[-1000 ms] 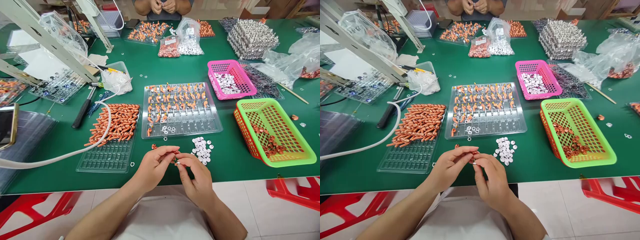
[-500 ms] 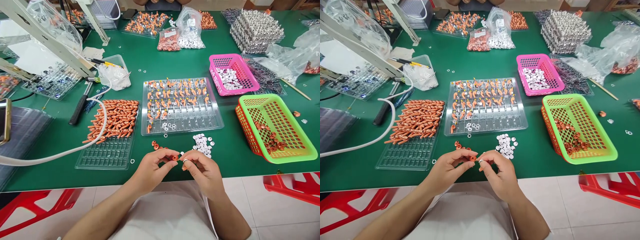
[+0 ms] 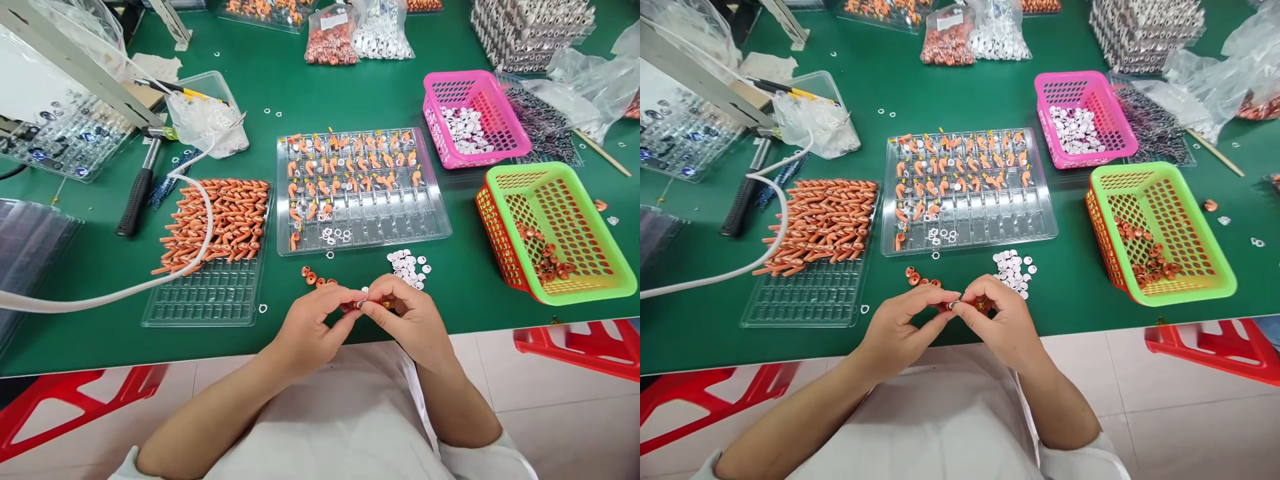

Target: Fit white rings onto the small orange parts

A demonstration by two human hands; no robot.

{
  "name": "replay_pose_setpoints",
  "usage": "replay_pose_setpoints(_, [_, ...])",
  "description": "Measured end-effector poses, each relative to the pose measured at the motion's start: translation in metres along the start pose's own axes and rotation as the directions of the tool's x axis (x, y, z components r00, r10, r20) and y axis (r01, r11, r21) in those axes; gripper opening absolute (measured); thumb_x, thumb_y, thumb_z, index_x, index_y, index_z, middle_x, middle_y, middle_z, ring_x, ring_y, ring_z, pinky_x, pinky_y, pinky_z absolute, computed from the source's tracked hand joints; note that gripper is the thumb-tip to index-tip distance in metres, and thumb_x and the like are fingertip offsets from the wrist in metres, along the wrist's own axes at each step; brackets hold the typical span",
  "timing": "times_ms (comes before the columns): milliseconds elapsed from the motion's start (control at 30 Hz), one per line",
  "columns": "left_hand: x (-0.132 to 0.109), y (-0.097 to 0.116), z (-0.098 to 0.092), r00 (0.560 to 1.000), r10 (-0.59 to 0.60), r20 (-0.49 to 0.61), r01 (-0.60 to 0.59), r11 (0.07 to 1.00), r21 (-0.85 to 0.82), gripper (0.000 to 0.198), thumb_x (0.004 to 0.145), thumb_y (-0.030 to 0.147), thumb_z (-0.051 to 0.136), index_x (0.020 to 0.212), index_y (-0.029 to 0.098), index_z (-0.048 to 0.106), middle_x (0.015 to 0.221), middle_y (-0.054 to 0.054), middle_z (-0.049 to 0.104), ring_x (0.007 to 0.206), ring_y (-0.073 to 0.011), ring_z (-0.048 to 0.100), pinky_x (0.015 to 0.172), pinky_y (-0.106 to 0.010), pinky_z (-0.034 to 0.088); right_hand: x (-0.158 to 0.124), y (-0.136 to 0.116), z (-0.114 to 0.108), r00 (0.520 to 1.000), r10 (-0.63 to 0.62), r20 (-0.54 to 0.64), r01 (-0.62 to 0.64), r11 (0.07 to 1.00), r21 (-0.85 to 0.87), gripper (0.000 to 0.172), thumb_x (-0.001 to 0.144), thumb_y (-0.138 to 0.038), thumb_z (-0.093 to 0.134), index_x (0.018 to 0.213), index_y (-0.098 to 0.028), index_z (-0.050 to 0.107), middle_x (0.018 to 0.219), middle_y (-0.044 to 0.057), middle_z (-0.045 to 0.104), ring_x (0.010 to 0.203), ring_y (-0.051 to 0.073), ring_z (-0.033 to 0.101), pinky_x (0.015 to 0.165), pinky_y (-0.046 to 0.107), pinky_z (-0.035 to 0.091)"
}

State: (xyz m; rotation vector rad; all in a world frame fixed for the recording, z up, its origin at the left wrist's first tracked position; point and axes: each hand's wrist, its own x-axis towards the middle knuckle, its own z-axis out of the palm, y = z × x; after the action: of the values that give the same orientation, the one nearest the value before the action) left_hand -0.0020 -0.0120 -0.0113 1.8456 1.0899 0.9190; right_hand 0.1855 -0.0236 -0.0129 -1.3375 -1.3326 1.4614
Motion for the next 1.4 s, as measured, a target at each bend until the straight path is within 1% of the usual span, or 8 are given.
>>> replay_pose_setpoints(167, [0.0,-0.001,0.001,1.0,-0.011,-0.012,0.012,0.997,0.071,0.02,0.087,0.008,0.067,0.105,0.017,0.07,0.086,-0.002,0.076,0.076,-0.0136,0.069,0.076,-0.024,0.054,-0.001,-0.003,0.002,0.999,-0.042,-0.008,0.041,0.993,-0.115,0.01,0.091,-0.018,0.06,0.082,-0.022,0.062,0.088,0.001,0.061,0.073,0.014,0.053,0.061,0.027,0.04])
replay_pose_setpoints(300, [-0.001,-0.002,0.0,1.0,-0.03,0.002,0.029,0.995,0.096,0.018,0.086,0.008,0.067,0.101,0.016,0.07,0.087,-0.003,0.076,0.079,-0.015,0.07,0.075,-0.024,0.054,0.0,-0.005,0.002,0.999,-0.045,-0.01,0.043,0.982,-0.182,0.013,0.09,-0.015,0.058,0.079,-0.022,0.059,0.084,-0.001,0.059,0.068,0.012,0.049,0.058,0.026,0.036])
replay_pose_setpoints(500, [0.0,-0.006,0.001,1.0,0.009,-0.011,-0.008,0.996,0.088,0.017,0.086,0.008,0.068,0.1,0.017,0.072,0.081,-0.001,0.075,0.072,-0.0136,0.068,0.072,-0.024,0.053,0.004,-0.006,0.001,0.999,0.007,0.052,0.002,0.984,-0.176,0.013,0.092,-0.018,0.056,0.08,-0.021,0.058,0.084,-0.001,0.059,0.067,0.011,0.048,0.057,0.026,0.037])
replay_pose_setpoints(667, [-0.001,-0.008,0.001,0.999,0.018,-0.033,-0.014,0.995,0.102,0.018,0.086,0.009,0.069,0.1,0.02,0.073,0.083,-0.001,0.077,0.074,-0.0141,0.07,0.074,-0.024,0.054,0.007,-0.008,0.001,0.998,0.032,0.058,-0.02,0.98,-0.198,0.013,0.091,-0.017,0.057,0.079,-0.021,0.058,0.083,-0.002,0.058,0.065,0.01,0.048,0.056,0.026,0.036])
replay_pose_setpoints(933, [-0.003,-0.01,-0.004,0.999,-0.04,0.004,0.039,0.994,0.106,0.018,0.085,0.01,0.07,0.099,0.02,0.075,0.085,-0.001,0.078,0.075,-0.0149,0.072,0.071,-0.023,0.057,0.011,-0.01,0.004,0.996,0.056,0.072,-0.037,0.969,-0.246,0.013,0.09,-0.019,0.06,0.077,-0.02,0.058,0.078,-0.003,0.057,0.063,0.01,0.048,0.056,0.025,0.036])
replay_pose_setpoints(1067, [-0.004,-0.01,-0.009,0.992,-0.124,0.026,0.123,0.991,0.057,0.018,0.085,0.012,0.071,0.099,0.02,0.075,0.088,-0.001,0.08,0.076,-0.0153,0.073,0.071,-0.023,0.058,0.01,-0.01,0.007,0.999,0.01,0.053,0.006,0.956,-0.295,0.014,0.09,-0.019,0.06,0.077,-0.021,0.057,0.078,-0.003,0.057,0.063,0.01,0.048,0.056,0.026,0.036])
replay_pose_setpoints(1200, [-0.005,-0.008,-0.012,0.978,-0.201,0.062,0.201,0.979,-0.008,0.016,0.084,0.012,0.072,0.098,0.02,0.076,0.089,-0.002,0.08,0.076,-0.0166,0.074,0.07,-0.024,0.06,0.005,-0.012,0.01,0.995,-0.066,0.073,0.086,0.944,-0.32,0.014,0.093,-0.019,0.058,0.079,-0.021,0.055,0.08,-0.002,0.058,0.066,0.012,0.049,0.059,0.026,0.038])
replay_pose_setpoints(1400, [-0.007,-0.003,-0.015,0.987,-0.156,0.034,0.155,0.987,0.047,0.016,0.086,0.015,0.071,0.1,0.021,0.076,0.09,-0.004,0.08,0.078,-0.0177,0.074,0.071,-0.027,0.06,-0.003,-0.01,0.018,0.977,-0.201,0.064,0.209,0.885,-0.415,0.014,0.095,-0.014,0.049,0.084,-0.021,0.052,0.087,0.003,0.056,0.071,0.015,0.052,0.062,0.028,0.04])
